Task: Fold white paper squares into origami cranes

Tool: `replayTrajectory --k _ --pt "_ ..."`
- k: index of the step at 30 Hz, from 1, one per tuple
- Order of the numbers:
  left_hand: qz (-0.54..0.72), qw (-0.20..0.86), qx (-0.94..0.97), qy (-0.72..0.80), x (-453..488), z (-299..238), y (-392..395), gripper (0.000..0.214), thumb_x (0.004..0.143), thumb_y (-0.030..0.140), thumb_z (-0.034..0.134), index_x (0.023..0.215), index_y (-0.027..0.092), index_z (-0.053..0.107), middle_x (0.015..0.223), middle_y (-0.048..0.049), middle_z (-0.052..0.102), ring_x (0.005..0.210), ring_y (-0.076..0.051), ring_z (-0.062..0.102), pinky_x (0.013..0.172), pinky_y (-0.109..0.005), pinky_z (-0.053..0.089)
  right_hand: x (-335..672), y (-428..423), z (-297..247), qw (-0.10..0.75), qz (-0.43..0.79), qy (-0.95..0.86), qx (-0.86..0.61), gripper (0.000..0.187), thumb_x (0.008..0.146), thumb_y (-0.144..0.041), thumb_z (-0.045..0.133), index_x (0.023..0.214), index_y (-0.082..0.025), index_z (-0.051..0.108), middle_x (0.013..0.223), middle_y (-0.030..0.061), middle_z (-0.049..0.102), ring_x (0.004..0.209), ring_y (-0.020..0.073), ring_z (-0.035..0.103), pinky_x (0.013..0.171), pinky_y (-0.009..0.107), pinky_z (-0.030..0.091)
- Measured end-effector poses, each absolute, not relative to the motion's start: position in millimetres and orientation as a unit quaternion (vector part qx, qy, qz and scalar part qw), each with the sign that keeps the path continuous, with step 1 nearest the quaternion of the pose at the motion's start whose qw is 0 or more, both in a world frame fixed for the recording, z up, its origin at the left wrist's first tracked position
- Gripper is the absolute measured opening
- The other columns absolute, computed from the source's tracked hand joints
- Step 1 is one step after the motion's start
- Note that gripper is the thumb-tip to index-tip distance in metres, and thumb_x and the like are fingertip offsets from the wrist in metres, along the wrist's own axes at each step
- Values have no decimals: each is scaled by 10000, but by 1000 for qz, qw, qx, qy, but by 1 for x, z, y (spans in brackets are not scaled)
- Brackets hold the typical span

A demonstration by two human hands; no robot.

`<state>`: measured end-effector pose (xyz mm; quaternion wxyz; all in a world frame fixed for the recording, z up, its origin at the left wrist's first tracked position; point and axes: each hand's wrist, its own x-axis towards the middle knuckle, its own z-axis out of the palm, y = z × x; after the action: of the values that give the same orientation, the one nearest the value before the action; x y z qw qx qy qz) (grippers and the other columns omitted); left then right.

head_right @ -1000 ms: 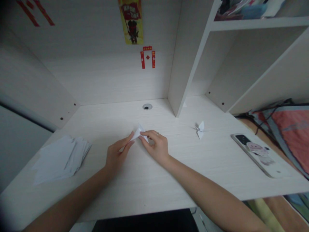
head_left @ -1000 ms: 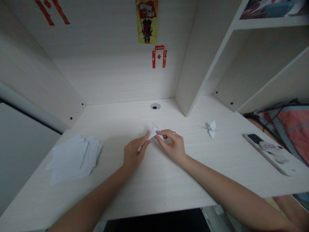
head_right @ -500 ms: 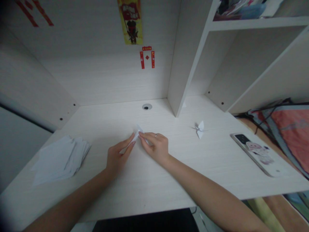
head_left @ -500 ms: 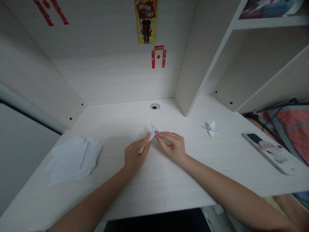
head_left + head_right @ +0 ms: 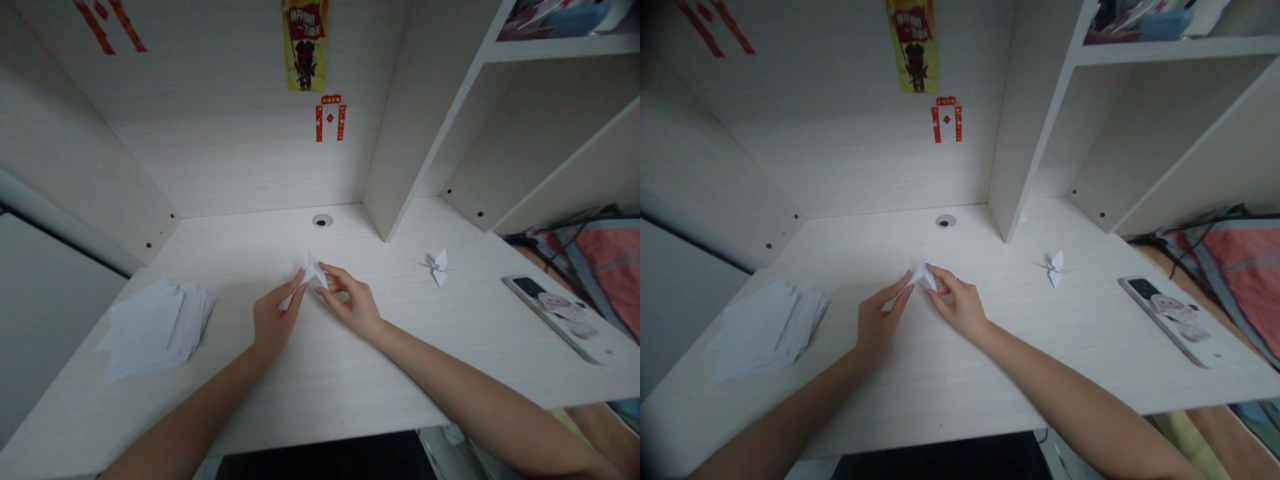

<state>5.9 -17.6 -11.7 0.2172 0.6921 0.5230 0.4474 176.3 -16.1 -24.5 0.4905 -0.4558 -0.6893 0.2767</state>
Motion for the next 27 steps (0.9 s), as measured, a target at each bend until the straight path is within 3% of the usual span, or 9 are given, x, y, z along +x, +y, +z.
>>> replayTrajectory --k 5,14,20,23,27 --pt "461 161 719 494 7 -14 -16 322 784 275 599 1105 265 627 1077 -16 675 953 -186 645 847 -304 521 174 -16 -27 514 333 -653 -445 411 808 -281 571 1211 -293 491 1017 35 656 760 146 663 643 245 548" --pt "488 139 746 431 5 -10 -14 353 733 158 636 1073 254 636 1196 -41 601 1089 -195 561 957 -360 456 168 -14 -31 539 480 -586 -368 613 749 -309 647 1303 -299 385 1061 51 566 619 83 640 601 214 517" --pt "496 239 702 452 5 -10 -12 314 735 139 596 1009 273 668 1233 -35 575 1132 -201 531 994 -387 411 167 -15 -25 530 524 -583 -322 492 739 -280 659 1204 -246 505 887 24 616 697 111 614 681 246 504" --pt "488 320 666 465 7 -10 -11 273 707 194 631 968 252 683 1261 -43 559 1155 -215 518 1004 -385 392 168 -14 -25 526 540 -580 -309 518 726 -281 667 1215 -233 500 812 13 633 723 126 606 726 276 498" --pt "475 427 601 480 11 -9 -11 255 704 255 631 942 185 689 1081 -79 671 993 -216 622 900 -358 468 170 -10 -29 515 557 -576 -305 464 729 -278 664 1175 -232 546 867 29 662 757 130 616 749 284 490"
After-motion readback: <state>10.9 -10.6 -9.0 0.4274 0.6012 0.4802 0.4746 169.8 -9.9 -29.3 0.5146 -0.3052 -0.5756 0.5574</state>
